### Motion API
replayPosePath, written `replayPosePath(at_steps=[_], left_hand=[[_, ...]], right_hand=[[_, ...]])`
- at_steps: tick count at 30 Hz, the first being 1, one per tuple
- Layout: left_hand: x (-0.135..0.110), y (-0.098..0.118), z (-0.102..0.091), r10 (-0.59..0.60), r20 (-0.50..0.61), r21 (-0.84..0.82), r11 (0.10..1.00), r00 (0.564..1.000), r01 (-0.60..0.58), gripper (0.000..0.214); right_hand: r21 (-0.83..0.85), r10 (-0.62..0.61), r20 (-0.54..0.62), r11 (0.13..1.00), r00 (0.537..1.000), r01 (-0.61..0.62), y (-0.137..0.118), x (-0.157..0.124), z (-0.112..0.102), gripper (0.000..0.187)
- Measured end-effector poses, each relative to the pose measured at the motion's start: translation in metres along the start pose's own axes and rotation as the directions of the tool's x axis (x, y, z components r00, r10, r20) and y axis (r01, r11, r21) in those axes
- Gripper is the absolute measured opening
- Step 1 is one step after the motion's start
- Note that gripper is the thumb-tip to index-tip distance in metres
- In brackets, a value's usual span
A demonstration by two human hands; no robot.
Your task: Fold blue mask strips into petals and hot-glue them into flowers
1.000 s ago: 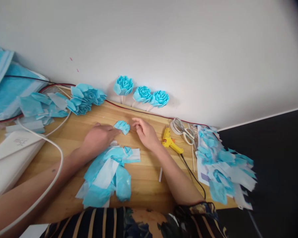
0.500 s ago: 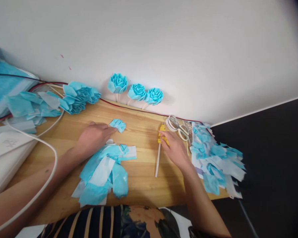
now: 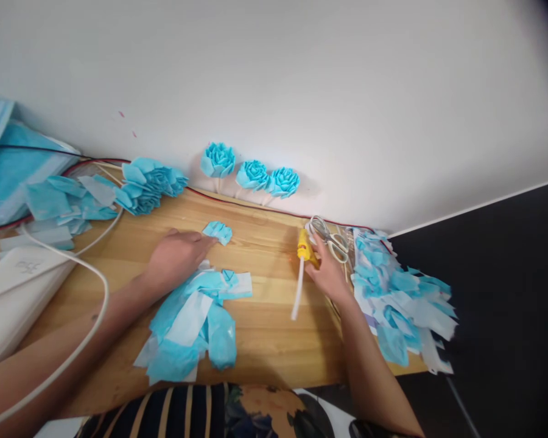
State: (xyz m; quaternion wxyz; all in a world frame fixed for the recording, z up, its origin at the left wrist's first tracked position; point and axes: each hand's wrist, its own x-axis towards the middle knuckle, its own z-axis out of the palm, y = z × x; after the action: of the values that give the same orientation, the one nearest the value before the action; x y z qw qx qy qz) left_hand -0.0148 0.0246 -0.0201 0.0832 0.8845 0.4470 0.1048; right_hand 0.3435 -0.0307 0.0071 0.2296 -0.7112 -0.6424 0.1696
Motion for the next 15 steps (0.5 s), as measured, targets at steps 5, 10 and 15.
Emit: replayPosePath(at_steps=[5,10,15], left_hand=[[0.0,0.0,0.0,0.009,-0.012,0.019,1.0,1.0,-0.009,0.028],[0.0,-0.003,0.005,0.023,-0.058,0.029,0.999,0.998,-0.022,0.03],[0.001,-0.003,0.007,0.011,-0.074,0.005,1.0,0.997,-0.01,0.031]], right_hand=[[0.679,0.046,0.184,0.716,0.982,-0.161,-0.045,-0.005,0.008,0.058],[0.614,0.036,0.32,0.753,0.947,-0.237,-0.087,0.0,0.04,0.042],[0.49,-0.023,0.29,0.862,0.957,-0.127,-0.091,0.008,0.057,0.029]])
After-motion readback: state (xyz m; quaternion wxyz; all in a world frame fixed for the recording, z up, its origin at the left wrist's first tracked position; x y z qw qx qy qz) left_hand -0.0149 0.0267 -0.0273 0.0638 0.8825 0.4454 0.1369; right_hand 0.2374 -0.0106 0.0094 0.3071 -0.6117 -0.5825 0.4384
